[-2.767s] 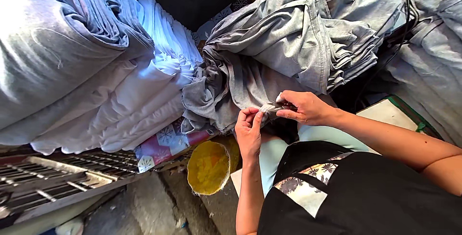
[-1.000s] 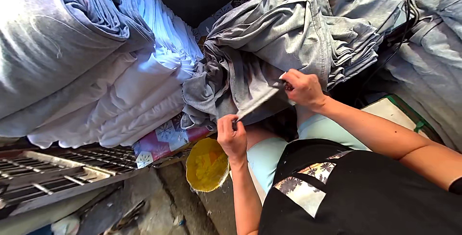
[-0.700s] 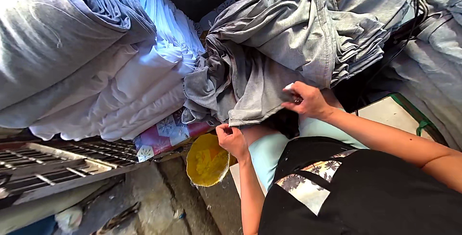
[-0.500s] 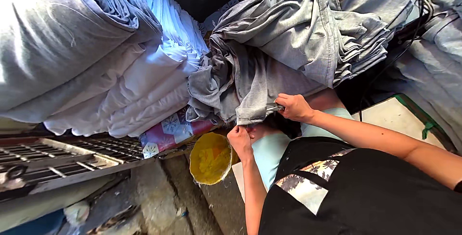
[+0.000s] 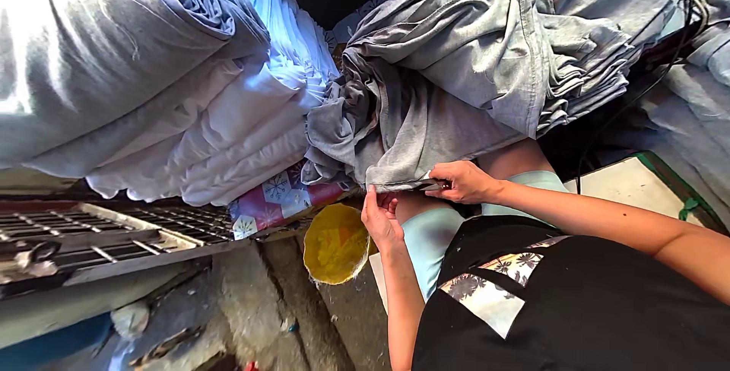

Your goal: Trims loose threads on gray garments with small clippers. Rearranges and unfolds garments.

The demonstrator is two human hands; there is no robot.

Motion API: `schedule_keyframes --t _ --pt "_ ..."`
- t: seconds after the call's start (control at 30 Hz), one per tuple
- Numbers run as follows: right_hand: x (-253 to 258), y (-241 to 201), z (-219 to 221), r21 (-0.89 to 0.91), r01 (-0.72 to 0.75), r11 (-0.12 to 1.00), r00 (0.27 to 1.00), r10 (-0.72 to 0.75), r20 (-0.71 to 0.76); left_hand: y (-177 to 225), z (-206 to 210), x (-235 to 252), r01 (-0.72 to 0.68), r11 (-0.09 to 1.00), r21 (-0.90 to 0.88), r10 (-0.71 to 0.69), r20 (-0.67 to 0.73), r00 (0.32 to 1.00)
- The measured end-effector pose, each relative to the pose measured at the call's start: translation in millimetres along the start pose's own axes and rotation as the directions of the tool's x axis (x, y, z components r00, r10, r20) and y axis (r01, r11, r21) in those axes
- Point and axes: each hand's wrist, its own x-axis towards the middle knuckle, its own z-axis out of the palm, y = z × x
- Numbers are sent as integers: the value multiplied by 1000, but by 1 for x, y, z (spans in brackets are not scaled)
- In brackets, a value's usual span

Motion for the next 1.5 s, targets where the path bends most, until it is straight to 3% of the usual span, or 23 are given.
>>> schedule_keyframes --t 0.17,0.3,0.43,0.6,0.73,0.9,1.0,1.07,1.27,1.4,1.5 --pt "13 -38 0 262 -70 963 984 109 -140 -1 4 -26 24 996 -88 -14 109 994" --pt "18 -44 3 206 -81 975 988 106 -115 -7 10 -46 2 997 -75 8 137 991" --pt "12 -52 -9 264 -242 934 962 267 -63 -11 10 -50 -55 997 -48 61 136 989" --pt "5 -48 -6 159 -188 969 971 208 -118 -13 8 -54 -96 990 99 78 177 981" --pt "5 -47 -16 366 -390 845 909 416 8 -13 9 -55 -82 994 68 68 184 981" --pt "1 -51 -15 253 -373 893 925 377 36 -16 11 -59 -144 983 110 119 212 970" --pt "2 -52 -21 509 -446 736 884 451 122 -18 12 -59 -156 981 117 128 219 967" --pt "1 -53 -24 573 -482 663 861 478 171 -19 13 -60 -152 981 118 123 225 967" --pt "0 -54 -20 397 -499 771 863 484 145 -20 10 -61 -293 935 199 233 275 933" --pt "3 -51 -19 492 -498 714 859 485 167 -19 8 -61 -340 911 233 267 296 917" --pt "3 -51 -22 419 -520 744 851 492 183 -22 7 -60 -407 869 282 319 311 895"
